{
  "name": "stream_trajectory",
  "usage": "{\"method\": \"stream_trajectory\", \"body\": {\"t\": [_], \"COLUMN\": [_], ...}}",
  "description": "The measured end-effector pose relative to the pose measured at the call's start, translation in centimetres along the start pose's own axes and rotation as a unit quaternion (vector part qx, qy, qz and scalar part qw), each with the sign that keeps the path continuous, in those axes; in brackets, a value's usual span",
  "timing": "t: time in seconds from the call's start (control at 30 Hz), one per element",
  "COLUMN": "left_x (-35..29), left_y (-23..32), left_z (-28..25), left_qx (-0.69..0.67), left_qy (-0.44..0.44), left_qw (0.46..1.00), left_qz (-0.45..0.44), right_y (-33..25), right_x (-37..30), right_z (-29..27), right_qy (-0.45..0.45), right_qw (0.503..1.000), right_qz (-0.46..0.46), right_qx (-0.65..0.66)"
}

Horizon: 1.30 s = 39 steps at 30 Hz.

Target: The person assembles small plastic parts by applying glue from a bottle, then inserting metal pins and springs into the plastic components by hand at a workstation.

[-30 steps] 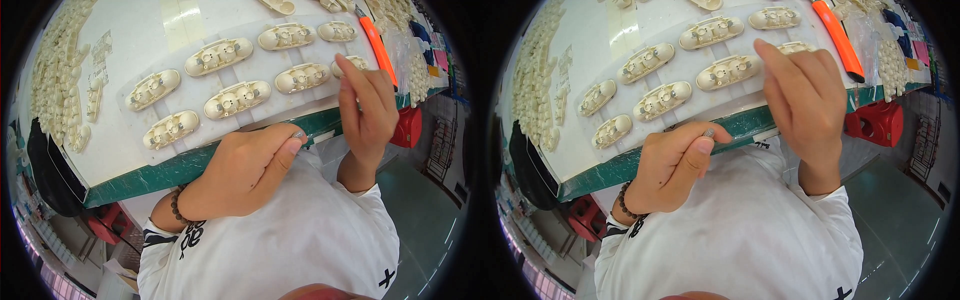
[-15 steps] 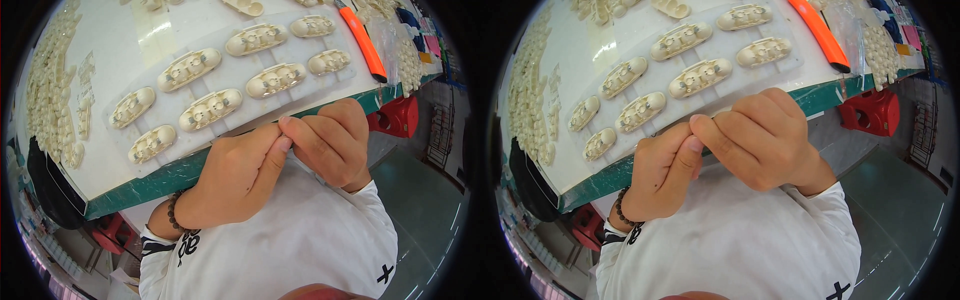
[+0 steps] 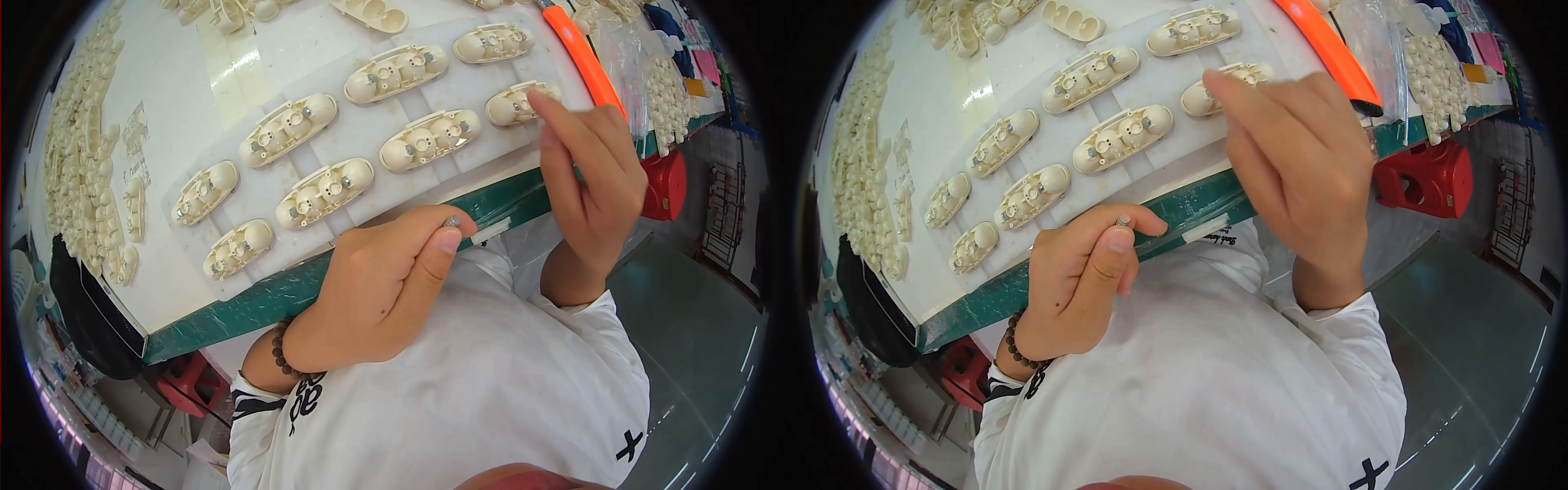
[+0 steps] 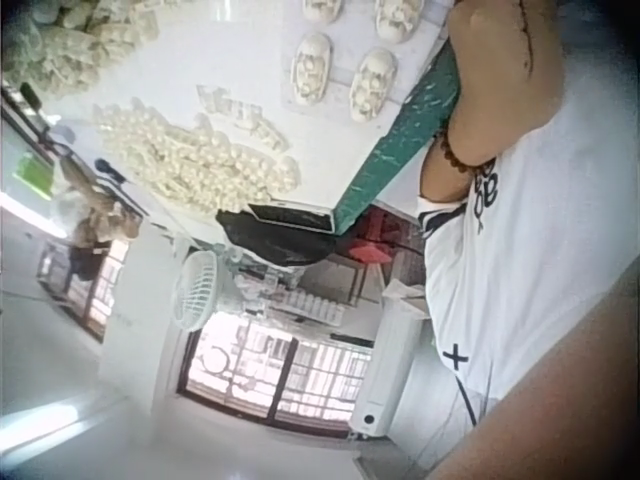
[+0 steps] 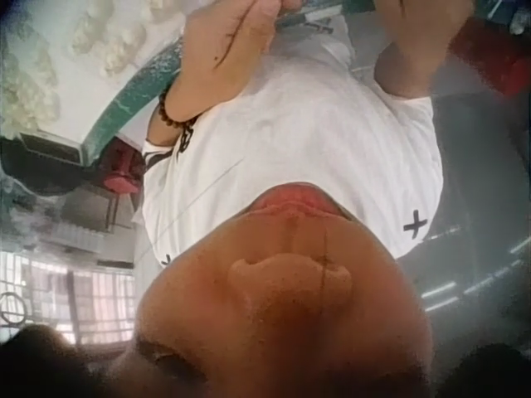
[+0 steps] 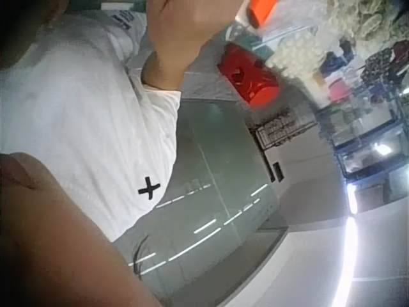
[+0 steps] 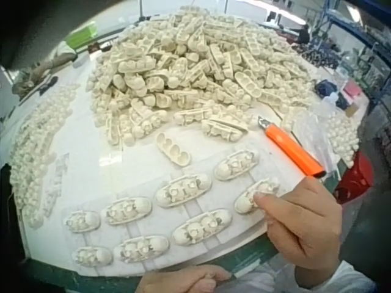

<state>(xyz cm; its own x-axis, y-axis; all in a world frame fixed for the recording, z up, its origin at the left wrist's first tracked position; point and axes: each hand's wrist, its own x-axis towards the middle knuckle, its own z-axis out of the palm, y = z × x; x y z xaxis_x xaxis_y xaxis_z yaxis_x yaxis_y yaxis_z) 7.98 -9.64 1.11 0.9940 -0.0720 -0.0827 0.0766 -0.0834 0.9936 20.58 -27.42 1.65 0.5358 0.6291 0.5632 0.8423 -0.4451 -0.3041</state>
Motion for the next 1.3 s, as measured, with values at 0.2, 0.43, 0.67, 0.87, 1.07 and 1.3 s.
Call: {"method": "stream_trajectory", "body": {"t": [0.2,0.43,0.67,0.87,1.07,1.3], "left_x": [0.1,0.2,0.4,0.5,0.1,0.0], "left_y": [-0.1,0.0,0.2,0.0,0.1,0.1], "left_z": [0.1,0.5,0.5,0.6,0.3,0.4], "left_qx": [0.012,0.03,0.029,0.032,0.01,0.003], "left_qy": [-0.012,0.005,0.014,0.019,0.021,0.02], "left_qw": [1.0,1.0,0.999,0.999,0.999,0.999], "left_qz": [0.004,-0.003,-0.023,-0.017,-0.043,-0.043], "right_y": [-1.9,-2.1,-2.0,-2.2,1.8,3.0], "right_x": [-1.1,-1.6,-1.5,-1.4,-0.8,-1.4], "right_z": [0.9,1.6,1.6,2.2,0.7,1.3], "right_qy": [-0.049,-0.041,-0.03,0.003,0.107,0.091], "right_qw": [0.988,0.986,0.984,0.988,0.992,0.99], "right_qz": [-0.074,-0.128,-0.167,-0.129,0.003,0.056], "right_qx": [0.125,0.099,0.051,0.084,-0.074,-0.088]}}
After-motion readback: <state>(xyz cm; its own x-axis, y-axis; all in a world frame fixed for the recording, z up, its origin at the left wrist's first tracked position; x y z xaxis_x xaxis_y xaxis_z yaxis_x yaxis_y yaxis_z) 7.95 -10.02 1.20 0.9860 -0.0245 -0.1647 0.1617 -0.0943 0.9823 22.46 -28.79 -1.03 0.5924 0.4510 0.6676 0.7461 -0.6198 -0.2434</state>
